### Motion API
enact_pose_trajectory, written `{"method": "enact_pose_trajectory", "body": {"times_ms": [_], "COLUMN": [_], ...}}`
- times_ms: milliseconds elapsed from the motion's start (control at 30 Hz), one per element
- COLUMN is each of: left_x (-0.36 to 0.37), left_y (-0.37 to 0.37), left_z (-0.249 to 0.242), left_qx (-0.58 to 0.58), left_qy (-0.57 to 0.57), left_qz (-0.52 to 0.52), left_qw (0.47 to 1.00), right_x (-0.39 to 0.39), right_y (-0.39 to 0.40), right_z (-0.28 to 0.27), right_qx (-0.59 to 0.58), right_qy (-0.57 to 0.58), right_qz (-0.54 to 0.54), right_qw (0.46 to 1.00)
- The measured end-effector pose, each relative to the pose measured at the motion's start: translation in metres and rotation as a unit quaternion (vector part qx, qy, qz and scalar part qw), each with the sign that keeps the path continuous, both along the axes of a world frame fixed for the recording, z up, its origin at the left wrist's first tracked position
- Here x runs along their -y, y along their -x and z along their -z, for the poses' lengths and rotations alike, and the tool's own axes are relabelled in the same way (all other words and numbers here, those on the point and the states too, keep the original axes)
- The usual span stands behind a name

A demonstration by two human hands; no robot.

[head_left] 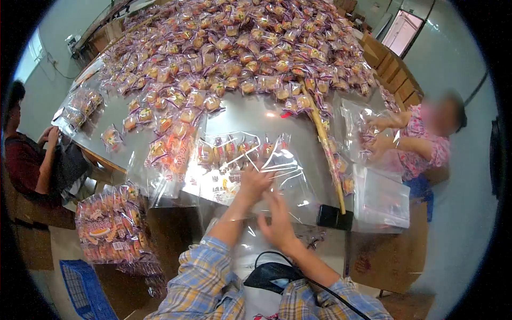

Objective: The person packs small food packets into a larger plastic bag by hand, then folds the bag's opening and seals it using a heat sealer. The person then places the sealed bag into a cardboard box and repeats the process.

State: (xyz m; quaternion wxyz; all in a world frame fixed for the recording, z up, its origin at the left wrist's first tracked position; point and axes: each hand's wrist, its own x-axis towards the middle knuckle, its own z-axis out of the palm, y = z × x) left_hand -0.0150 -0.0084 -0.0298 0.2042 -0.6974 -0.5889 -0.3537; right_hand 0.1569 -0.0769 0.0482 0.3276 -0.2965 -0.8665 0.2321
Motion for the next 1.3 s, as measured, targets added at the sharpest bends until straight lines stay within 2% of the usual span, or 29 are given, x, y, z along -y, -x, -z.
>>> {"method": "enact_pose_trajectory", "body": {"times_ms": [67, 133, 167, 233, 267, 300, 367, 400, 433, 500, 567, 600, 700, 800, 867, 933, 1000, 1033, 1167, 1267, 1300], "left_x": [-0.003, 0.002, 0.005, 0.002, 0.001, 0.004, 0.002, -0.002, 0.002, 0.003, 0.001, 0.0, -0.004, -0.004, -0.009, -0.008, -0.009, -0.009, -0.011, -0.014, -0.014], "left_y": [-0.003, -0.007, -0.005, -0.005, -0.007, -0.007, -0.011, -0.009, -0.01, -0.009, -0.008, -0.008, -0.009, -0.005, -0.005, -0.007, -0.005, -0.005, -0.006, -0.006, -0.007], "left_z": [-0.002, -0.019, -0.022, -0.014, -0.01, -0.015, -0.014, -0.016, -0.013, -0.013, -0.007, -0.005, 0.005, -0.011, -0.004, -0.002, -0.001, -0.001, 0.001, 0.005, 0.006], "left_qx": [0.032, 0.071, 0.038, 0.057, 0.068, 0.062, 0.092, 0.103, 0.09, 0.089, 0.099, 0.096, 0.091, 0.083, 0.074, 0.062, 0.061, 0.061, 0.066, 0.061, 0.06], "left_qy": [0.016, 0.015, 0.029, 0.029, 0.029, 0.046, 0.037, 0.029, 0.071, 0.075, 0.078, 0.075, 0.092, 0.063, 0.06, 0.098, 0.099, 0.091, 0.108, 0.096, 0.09], "left_qz": [0.014, 0.013, 0.011, -0.014, -0.027, -0.021, -0.005, 0.001, -0.017, -0.014, -0.009, -0.01, -0.015, 0.003, 0.005, 0.016, 0.022, 0.023, 0.027, 0.021, 0.017], "left_qw": [0.999, 0.997, 0.999, 0.998, 0.997, 0.997, 0.995, 0.994, 0.993, 0.993, 0.992, 0.992, 0.991, 0.995, 0.995, 0.993, 0.993, 0.994, 0.992, 0.993, 0.994], "right_x": [0.015, 0.014, 0.013, 0.0, -0.017, -0.044, -0.106, -0.129, -0.166, -0.221, -0.284, -0.311, -0.359, -0.392, -0.41, -0.429, -0.444, -0.445, -0.437, -0.416, -0.416], "right_y": [-0.02, -0.038, -0.048, -0.067, -0.071, -0.078, -0.061, -0.04, -0.017, 0.017, 0.038, 0.047, 0.081, 0.103, 0.116, 0.128, 0.14, 0.143, 0.137, 0.14, 0.136], "right_z": [-0.006, -0.039, -0.062, -0.118, -0.123, -0.138, -0.113, -0.119, -0.111, -0.107, -0.07, -0.05, -0.014, -0.009, -0.01, 0.003, 0.018, 0.026, 0.038, 0.025, 0.037], "right_qx": [-0.046, -0.051, -0.054, -0.089, -0.152, -0.111, -0.168, -0.147, -0.176, -0.135, -0.027, 0.026, 0.103, 0.223, 0.317, 0.289, 0.353, 0.407, 0.341, 0.348, 0.33], "right_qy": [0.044, -0.037, -0.076, -0.132, -0.166, -0.062, -0.193, -0.081, -0.021, 0.115, -0.07, -0.163, -0.112, -0.171, -0.214, -0.159, -0.112, -0.151, -0.191, -0.133, -0.166], "right_qz": [-0.153, -0.297, -0.367, -0.381, -0.343, -0.336, -0.131, 0.013, 0.062, 0.113, 0.116, 0.116, 0.154, 0.156, 0.144, 0.138, 0.122, 0.126, 0.142, 0.153, 0.153], "right_qw": [0.986, 0.953, 0.925, 0.911, 0.912, 0.933, 0.958, 0.986, 0.982, 0.978, 0.99, 0.979, 0.976, 0.947, 0.912, 0.934, 0.921, 0.892, 0.909, 0.915, 0.917]}}
